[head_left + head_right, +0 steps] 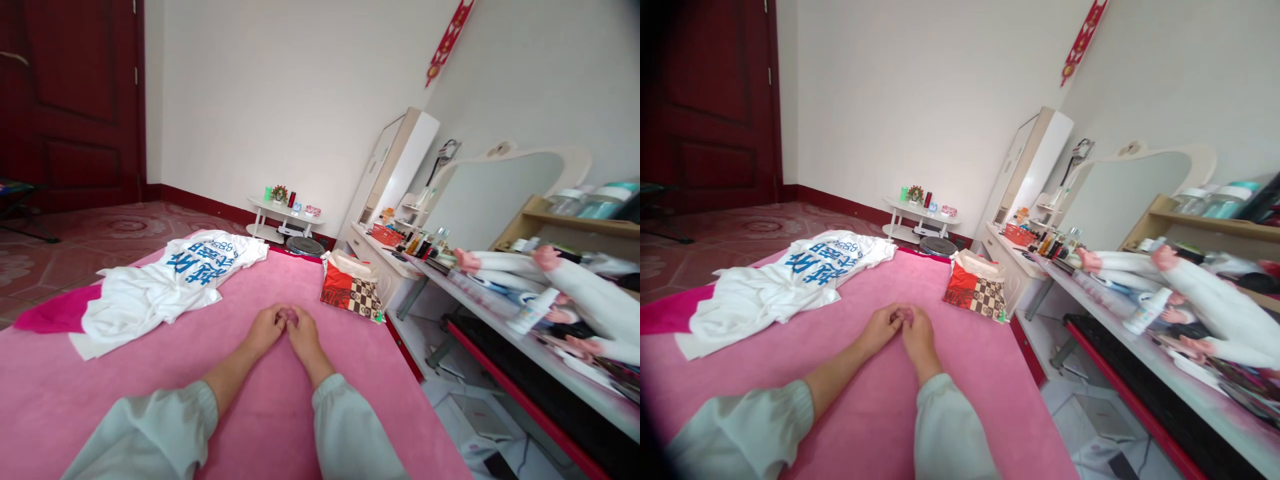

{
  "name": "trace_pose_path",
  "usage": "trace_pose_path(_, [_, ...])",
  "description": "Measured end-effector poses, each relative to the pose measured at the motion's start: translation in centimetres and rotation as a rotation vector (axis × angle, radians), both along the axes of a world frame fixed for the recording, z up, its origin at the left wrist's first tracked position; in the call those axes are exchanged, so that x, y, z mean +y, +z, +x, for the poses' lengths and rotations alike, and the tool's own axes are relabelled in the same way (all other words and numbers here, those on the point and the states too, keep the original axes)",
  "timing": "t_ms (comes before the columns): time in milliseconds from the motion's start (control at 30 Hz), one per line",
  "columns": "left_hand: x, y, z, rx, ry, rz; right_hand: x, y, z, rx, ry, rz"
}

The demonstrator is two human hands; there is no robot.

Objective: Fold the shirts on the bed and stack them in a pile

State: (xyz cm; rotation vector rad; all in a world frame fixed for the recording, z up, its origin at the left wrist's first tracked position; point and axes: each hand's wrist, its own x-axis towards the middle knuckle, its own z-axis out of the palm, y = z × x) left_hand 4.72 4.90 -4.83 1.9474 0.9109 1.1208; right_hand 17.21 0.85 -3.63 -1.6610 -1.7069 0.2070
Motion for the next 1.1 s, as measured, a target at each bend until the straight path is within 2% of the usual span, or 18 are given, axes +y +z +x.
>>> trace_pose_path(67, [-0.2, -0.1, -0.3, -0.039, 0.075, -0.023, -0.2, -0.9, -1.4, 0.081, -0.01, 0.016])
trace_pose_path(133, [-0.3, -0.3, -0.7, -0.048, 0.093, -0.033, -0.6, -1.5, -1.8, 0.109, -0.016, 0.047])
trace_pose_path(300, [-0.8, -0.7, -1.2, 0.023, 0.031, 0.015, -1.6, -1.7, -0.8, 0.226, 0.132, 0.109])
trace_pose_path(433, [-1.4, -0.1, -2.0, 0.145, -0.036, 0.091, -1.8, -1.5, 0.0, 0.294, 0.214, 0.135])
trace_pose_path(467, [-1.4, 0.3, -2.6, 0.197, -0.006, 0.123, -1.8, -1.5, 0.2, 0.3, 0.223, 0.135])
trace_pose_path(533, [-1.0, 1.3, -4.3, 0.327, 0.144, 0.21, -1.8, -1.5, 0.4, 0.307, 0.236, 0.135])
trace_pose_path(633, [0.0, 2.7, -8.1, 0.481, 0.528, 0.302, -1.5, -1.6, 0.6, 0.302, 0.242, 0.129])
trace_pose_path(700, [0.7, 3.4, -10.8, 0.533, 0.792, 0.299, -1.3, -1.7, 0.8, 0.303, 0.242, 0.126])
trace_pose_path(767, [1.1, 3.6, -13.1, 0.574, 0.985, 0.269, -1.2, -1.8, 0.8, 0.302, 0.242, 0.122])
trace_pose_path(867, [1.5, 3.5, -15.0, 0.66, 1.071, 0.199, -1.1, -1.9, 0.9, 0.29, 0.243, 0.112])
trace_pose_path(1100, [2.3, 3.6, -16.0, 0.733, 0.997, 0.089, -1.0, -1.9, 0.9, 0.269, 0.25, 0.105])
